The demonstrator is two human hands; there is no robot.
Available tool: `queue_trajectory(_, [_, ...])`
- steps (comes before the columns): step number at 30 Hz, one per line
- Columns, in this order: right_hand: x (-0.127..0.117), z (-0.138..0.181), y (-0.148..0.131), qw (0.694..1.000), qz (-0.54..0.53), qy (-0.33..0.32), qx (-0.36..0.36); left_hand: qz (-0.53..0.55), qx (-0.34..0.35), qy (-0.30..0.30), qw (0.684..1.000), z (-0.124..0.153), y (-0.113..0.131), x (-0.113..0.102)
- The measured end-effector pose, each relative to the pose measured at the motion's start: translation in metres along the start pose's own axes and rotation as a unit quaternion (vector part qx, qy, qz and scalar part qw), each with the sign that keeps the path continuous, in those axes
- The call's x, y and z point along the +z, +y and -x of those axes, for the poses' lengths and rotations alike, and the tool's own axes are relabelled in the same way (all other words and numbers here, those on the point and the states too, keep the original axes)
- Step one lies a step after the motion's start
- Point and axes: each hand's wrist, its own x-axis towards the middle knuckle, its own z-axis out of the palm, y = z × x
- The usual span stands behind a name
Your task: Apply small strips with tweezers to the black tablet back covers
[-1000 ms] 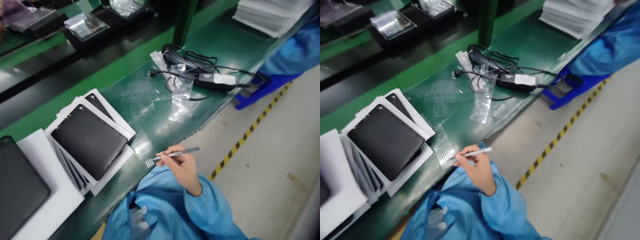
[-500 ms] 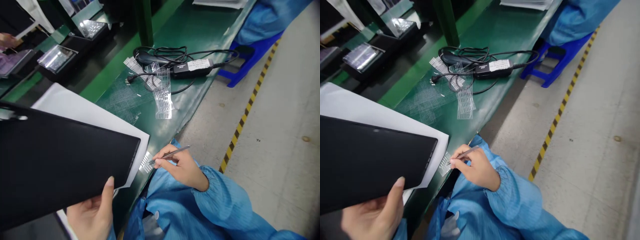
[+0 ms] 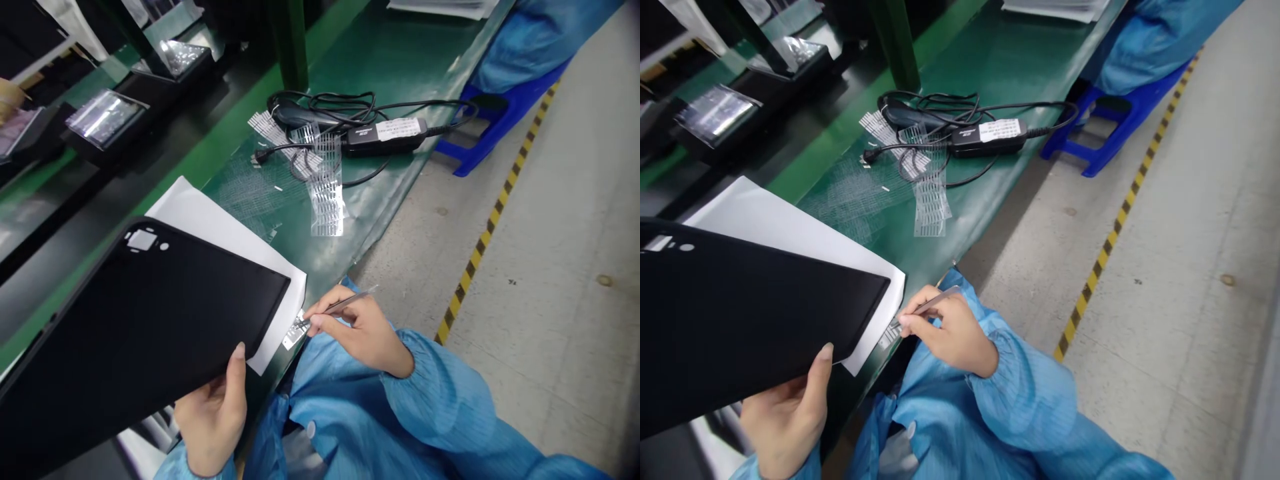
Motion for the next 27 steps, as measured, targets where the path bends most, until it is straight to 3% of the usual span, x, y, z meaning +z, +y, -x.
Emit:
queue_trajectory(4, [0.002, 0.001, 0.001, 1.0, -0.025, 0.018, -0.003, 0.0, -0.023, 0.005, 1.0, 0.001, 0.001, 0.001])
queue_trajectory(11, [0.005, 0.001, 0.002, 0.999, 0.031, 0.016, -0.02, 0.022, -0.099, 0.033, 0.994, 0.003, 0.011, 0.006])
queue_trajectory(17, [0.001, 0.005, -0.006, 0.992, -0.114, 0.033, -0.031, 0.023, -0.087, 0.041, 0.995, 0.002, 0.014, 0.007])
queue_trajectory(20, [-0.002, 0.005, -0.011, 0.984, -0.145, 0.083, -0.068, 0.049, -0.05, 0.04, 0.997, 0.003, 0.011, 0.008])
queue_trajectory(27, [0.021, -0.019, -0.008, 0.968, -0.009, 0.235, -0.081, 0.02, -0.001, 0.032, 0.999, 0.011, -0.003, 0.012])
